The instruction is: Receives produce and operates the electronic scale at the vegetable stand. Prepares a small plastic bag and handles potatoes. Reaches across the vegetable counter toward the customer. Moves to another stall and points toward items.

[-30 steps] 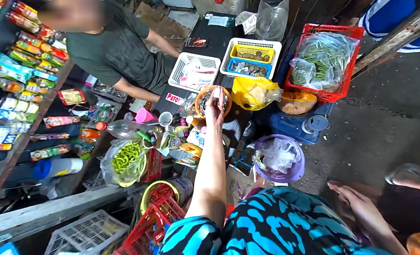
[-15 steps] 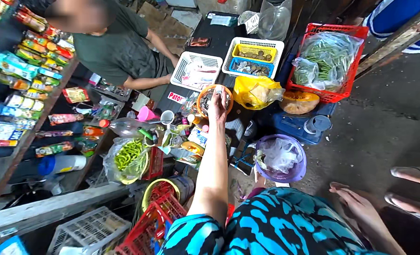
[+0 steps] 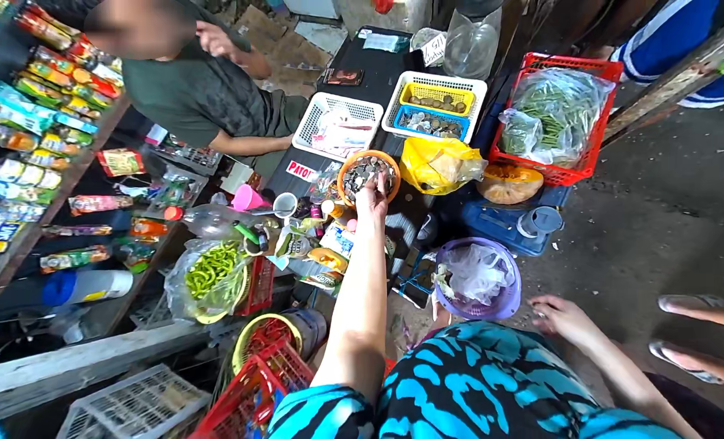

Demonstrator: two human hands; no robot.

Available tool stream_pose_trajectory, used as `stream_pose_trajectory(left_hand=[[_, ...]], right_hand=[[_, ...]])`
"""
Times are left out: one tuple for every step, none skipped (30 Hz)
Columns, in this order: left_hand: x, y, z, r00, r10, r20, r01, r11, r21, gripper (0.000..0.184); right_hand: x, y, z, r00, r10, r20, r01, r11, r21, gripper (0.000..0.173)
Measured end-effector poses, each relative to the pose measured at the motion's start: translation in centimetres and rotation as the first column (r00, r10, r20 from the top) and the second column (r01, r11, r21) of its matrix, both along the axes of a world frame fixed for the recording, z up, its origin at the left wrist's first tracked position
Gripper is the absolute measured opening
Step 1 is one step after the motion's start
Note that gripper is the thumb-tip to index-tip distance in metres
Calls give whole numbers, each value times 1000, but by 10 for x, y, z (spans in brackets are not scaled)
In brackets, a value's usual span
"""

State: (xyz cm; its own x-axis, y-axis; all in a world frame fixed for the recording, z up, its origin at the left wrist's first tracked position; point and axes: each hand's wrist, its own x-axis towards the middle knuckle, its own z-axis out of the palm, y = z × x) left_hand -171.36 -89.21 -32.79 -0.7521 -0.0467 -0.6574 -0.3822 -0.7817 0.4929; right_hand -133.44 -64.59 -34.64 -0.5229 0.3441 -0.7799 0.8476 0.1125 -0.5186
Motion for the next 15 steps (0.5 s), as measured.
stream_pose_trajectory(left_hand=[[1,-2,-2,1000,-4,7,4,1000,-24,29],[4,-2,-2,1000,-4,10,4,998,-59,33],[8,-2,-1,1000,-5,3,5,996,-93,36],[13,-1,2,1000,-23,-13,22,993,-120,38],[19,0,4,998,-50,-33,44,987,-154,36],[27,1,6,993,-99,-58,86,979,-186,34],[36,2,9,986,-153,-61,135,965,-225,32],[43,5,12,981,-191,-45,172,947,-270,27],[51,7,14,972,-232,-28,213,931,-295,27],[59,8,14,964,-266,-7,251,919,-304,26],[67,9,13,953,-303,13,292,907,-303,26],[76,10,12,940,-340,29,333,894,-300,27],[85,10,12,922,-384,43,379,876,-300,29],[93,12,11,899,-435,56,430,849,-307,32],[101,15,12,870,-488,66,481,812,-330,34]], right_hand=[[-25,0,1,1000,11,-9,-11,999,-31,28],[-55,0,5,999,35,-36,-37,998,-48,30],[-87,2,11,996,48,-78,-53,997,-61,31],[-121,3,19,990,36,-135,-47,995,-86,33],[-155,3,28,980,-5,-197,-18,993,-117,34],[-187,2,36,965,-67,-255,29,988,-149,35],[-218,2,42,939,-138,-315,83,980,-181,35],[-246,4,46,900,-217,-377,137,964,-228,36],[-272,7,50,850,-298,-434,182,940,-289,39],[-295,10,55,808,-366,-461,219,914,-342,42],[-312,13,60,793,-400,-460,244,899,-362,45],[-324,15,64,806,-383,-452,252,912,-324,50],[-329,14,63,826,-338,-450,252,937,-241,54],[-326,10,58,852,-266,-452,234,964,-127,58],[-316,5,52,875,-177,-450,180,983,-37,59]])
